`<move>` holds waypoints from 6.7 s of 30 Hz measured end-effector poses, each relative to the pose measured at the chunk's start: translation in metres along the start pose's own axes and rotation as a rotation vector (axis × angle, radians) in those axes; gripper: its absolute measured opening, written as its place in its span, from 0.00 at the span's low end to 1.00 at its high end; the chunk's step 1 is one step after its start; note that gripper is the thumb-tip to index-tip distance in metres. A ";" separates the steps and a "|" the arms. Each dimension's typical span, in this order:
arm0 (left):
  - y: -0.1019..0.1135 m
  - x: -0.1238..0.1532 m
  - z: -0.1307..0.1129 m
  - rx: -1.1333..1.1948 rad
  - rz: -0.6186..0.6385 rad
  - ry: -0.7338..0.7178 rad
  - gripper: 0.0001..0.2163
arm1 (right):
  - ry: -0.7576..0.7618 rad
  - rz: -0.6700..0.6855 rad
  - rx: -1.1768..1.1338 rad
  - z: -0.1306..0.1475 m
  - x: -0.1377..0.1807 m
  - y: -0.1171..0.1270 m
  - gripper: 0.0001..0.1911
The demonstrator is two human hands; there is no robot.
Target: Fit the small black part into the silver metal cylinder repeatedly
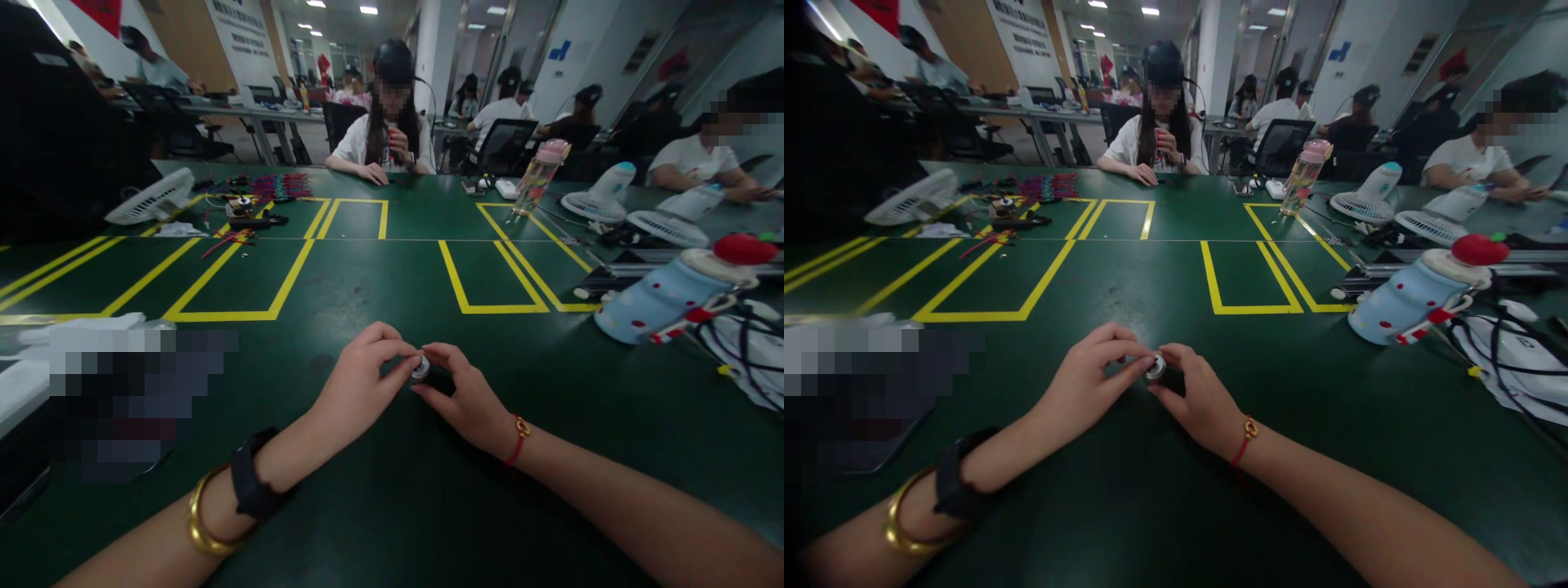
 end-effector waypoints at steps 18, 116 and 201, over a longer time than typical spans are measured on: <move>-0.019 0.015 0.050 -0.109 0.118 0.150 0.08 | 0.048 -0.089 0.126 0.006 0.000 0.014 0.22; 0.049 0.059 0.076 -0.068 -0.089 0.281 0.13 | 0.032 -0.153 0.151 -0.012 0.008 0.046 0.18; 0.054 0.055 0.082 -0.036 -0.063 0.290 0.11 | -0.637 -0.375 1.009 -0.168 0.070 0.229 0.14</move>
Point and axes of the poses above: each hand's wrist, its own x-axis away from the middle knuckle, its own y-axis out of the back of the hand, z = x × y, the point moved 7 cm from there along -x, towards the middle knuckle, and after that the axes turned 12 degrees about x, right-handed, at the moved point
